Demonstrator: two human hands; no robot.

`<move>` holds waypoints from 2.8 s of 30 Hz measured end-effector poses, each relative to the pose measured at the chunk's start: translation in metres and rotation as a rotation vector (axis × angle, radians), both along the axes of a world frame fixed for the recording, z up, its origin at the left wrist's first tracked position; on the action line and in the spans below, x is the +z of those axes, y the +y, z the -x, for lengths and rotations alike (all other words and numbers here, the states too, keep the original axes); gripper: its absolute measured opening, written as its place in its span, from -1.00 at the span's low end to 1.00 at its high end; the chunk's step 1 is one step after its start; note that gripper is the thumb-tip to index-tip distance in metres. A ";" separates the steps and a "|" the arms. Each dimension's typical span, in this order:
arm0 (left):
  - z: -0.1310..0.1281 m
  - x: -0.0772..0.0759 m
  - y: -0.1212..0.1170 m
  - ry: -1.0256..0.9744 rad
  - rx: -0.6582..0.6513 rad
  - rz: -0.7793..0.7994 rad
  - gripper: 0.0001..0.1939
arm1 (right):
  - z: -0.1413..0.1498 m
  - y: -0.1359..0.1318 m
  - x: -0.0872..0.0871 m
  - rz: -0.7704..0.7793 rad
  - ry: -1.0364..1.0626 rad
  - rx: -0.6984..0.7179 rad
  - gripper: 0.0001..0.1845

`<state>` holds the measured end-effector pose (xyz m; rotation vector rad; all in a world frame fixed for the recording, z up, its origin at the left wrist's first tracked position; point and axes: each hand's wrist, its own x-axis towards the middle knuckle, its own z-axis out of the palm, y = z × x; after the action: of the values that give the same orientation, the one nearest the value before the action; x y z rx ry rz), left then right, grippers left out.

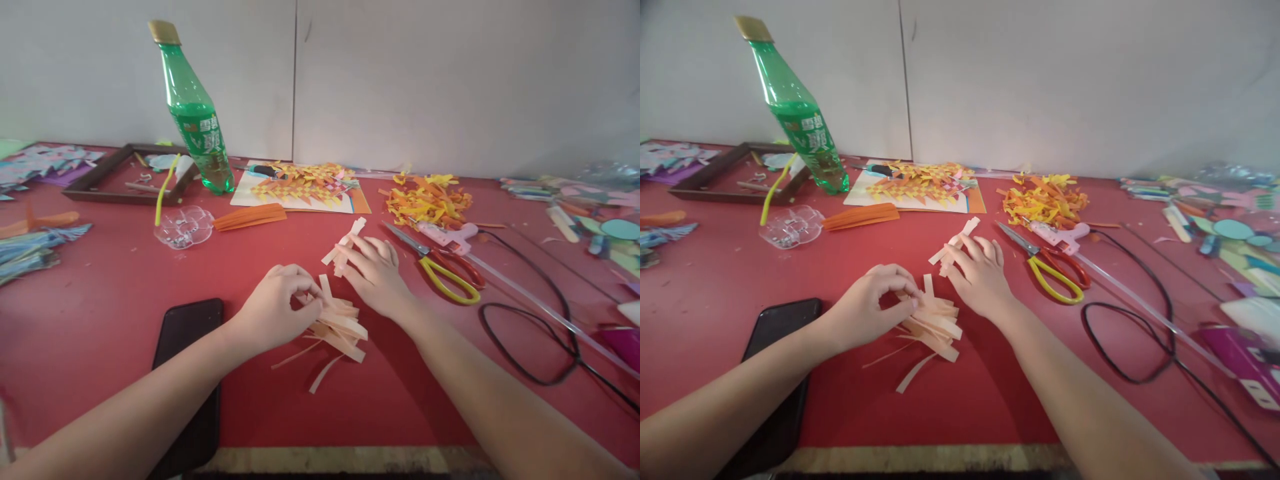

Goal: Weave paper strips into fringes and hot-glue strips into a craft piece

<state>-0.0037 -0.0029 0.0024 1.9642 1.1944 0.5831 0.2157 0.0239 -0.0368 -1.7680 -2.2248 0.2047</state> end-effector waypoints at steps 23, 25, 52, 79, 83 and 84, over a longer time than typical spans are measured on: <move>-0.002 0.000 0.001 -0.098 0.183 0.044 -0.81 | -0.004 -0.010 0.008 -0.374 0.350 0.134 -0.59; -0.002 -0.003 0.001 -0.155 0.220 0.057 -0.78 | -0.003 -0.016 0.011 -0.436 0.455 0.207 -0.56; -0.002 -0.002 0.007 -0.518 0.194 0.323 -0.72 | 0.006 -0.033 0.015 -0.077 0.811 0.164 -0.85; -0.003 -0.005 0.007 -0.651 0.285 0.317 -0.68 | 0.005 -0.022 0.009 0.216 1.258 0.044 -0.76; -0.003 -0.006 0.007 -0.665 0.274 0.308 -0.75 | 0.003 -0.019 0.005 0.242 1.307 0.032 -0.77; -0.003 -0.006 0.007 -0.666 0.272 0.300 -0.75 | 0.003 -0.019 0.005 0.245 1.320 0.031 -0.77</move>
<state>-0.0005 0.0040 -0.0036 1.2134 1.0402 1.0315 0.2131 0.0049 -0.0315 -1.0631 -1.2403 1.2508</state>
